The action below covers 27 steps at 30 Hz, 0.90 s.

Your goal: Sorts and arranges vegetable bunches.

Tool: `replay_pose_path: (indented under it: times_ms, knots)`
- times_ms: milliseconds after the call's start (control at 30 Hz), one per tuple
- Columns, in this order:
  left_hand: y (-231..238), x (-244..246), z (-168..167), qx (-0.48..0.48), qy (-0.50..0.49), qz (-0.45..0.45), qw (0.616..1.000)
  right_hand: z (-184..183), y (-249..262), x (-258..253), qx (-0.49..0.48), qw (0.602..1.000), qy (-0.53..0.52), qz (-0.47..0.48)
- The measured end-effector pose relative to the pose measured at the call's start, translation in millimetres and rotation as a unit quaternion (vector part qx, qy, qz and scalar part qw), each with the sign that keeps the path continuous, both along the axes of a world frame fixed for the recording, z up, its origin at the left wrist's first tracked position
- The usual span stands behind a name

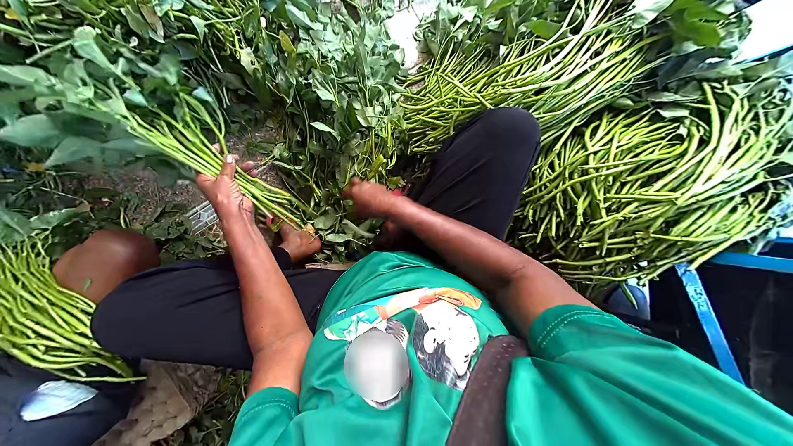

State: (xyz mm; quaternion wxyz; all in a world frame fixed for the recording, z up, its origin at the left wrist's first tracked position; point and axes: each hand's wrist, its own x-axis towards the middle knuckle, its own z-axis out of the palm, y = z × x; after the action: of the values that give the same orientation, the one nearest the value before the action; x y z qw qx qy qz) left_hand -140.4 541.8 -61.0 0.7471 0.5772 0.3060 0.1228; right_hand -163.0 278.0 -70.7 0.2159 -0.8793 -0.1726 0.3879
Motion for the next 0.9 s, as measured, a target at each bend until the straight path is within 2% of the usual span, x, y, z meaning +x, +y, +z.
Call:
replay_pose_path:
  times_ms: [67,133,200,300,400,467,533,600,700,800,900]
  knots:
    - [-6,1,-2,-0.009,-0.005,-0.016,1.0,11,1,21,0.03,0.998,-0.042,-0.034]
    - [-11,3,-4,-0.014,-0.006,-0.027,1.0,20,6,28,0.111,0.989,-0.091,-0.03]
    - [-17,4,-3,-0.026,0.0,-0.032,0.999,18,15,24,0.16,0.981,-0.106,0.006]
    - [-21,4,2,-0.058,0.006,-0.028,0.998,11,23,8,0.155,0.981,-0.091,0.078]
    - [-17,3,-1,-0.087,0.004,-0.012,0.996,4,22,-8,0.207,0.962,-0.143,0.107]
    - [-13,3,-6,-0.091,0.019,0.014,0.996,3,19,-13,0.244,0.948,-0.195,0.059]
    - [-5,3,-10,-0.074,0.037,0.034,0.996,4,12,-3,0.248,0.942,-0.215,-0.065]
    - [0,1,-9,-0.059,0.035,0.03,0.997,1,-3,22,0.195,0.943,-0.198,-0.182]
    - [-5,1,14,-0.064,-0.006,-0.016,0.998,0,-25,55,0.028,0.959,-0.094,-0.266]
    - [-13,-4,51,-0.095,-0.091,-0.095,0.987,-20,-33,66,-0.087,0.957,-0.027,-0.274]
    - [-21,-21,67,-0.07,-0.144,-0.146,0.976,-41,-34,65,-0.126,0.958,0.011,-0.256]
